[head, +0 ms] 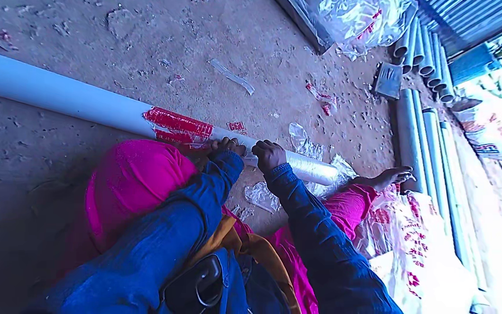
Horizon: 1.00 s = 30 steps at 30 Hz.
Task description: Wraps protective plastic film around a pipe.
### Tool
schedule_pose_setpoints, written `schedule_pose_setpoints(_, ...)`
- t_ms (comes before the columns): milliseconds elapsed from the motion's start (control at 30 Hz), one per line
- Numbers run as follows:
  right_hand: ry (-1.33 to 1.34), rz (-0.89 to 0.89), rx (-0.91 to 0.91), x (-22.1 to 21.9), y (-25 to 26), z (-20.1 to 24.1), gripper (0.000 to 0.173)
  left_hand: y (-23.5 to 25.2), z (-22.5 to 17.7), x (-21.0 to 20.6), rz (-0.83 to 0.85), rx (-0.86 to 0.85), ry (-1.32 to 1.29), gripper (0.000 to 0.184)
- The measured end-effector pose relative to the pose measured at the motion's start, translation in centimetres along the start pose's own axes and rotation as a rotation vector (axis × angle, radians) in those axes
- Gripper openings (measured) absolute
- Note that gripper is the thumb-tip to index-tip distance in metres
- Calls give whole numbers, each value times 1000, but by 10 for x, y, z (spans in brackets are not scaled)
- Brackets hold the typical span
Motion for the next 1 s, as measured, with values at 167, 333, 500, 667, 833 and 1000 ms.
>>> schedule_pose_setpoints(167, -25, 22, -46, 3, -7, -7, 14, 2, 1, -5, -58, -26, 2, 25)
schedule_pose_setpoints(333, -38, 74, -110, 6, -16, -22, 17, 7, 6, -11, -92, -73, -30, 22)
schedule_pose_setpoints(500, -16, 131, -195, 12, -24, -38, 17, 7, 6, -12, -87, -82, -27, 21)
schedule_pose_setpoints(667, -6, 187, -280, 19, -34, -50, 17, 8, 6, -14, -98, -77, 3, 17)
schedule_pose_setpoints(833, -23, 163, -326, 23, -53, -66, 17, 9, 5, -14, -66, -63, 19, 18)
schedule_pose_setpoints(1000, -39, 170, -386, 28, -73, -79, 21, 1, -3, -11, -75, 29, 42, 22)
Point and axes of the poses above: each hand's wrist, its own y-axis towards the middle knuckle, its own x-axis out of the back of the hand, z = x × y, the point moved 4 cm from there along y, towards the middle knuckle, and after that the axes turned 1 degree about x, right-handed, at the moved point
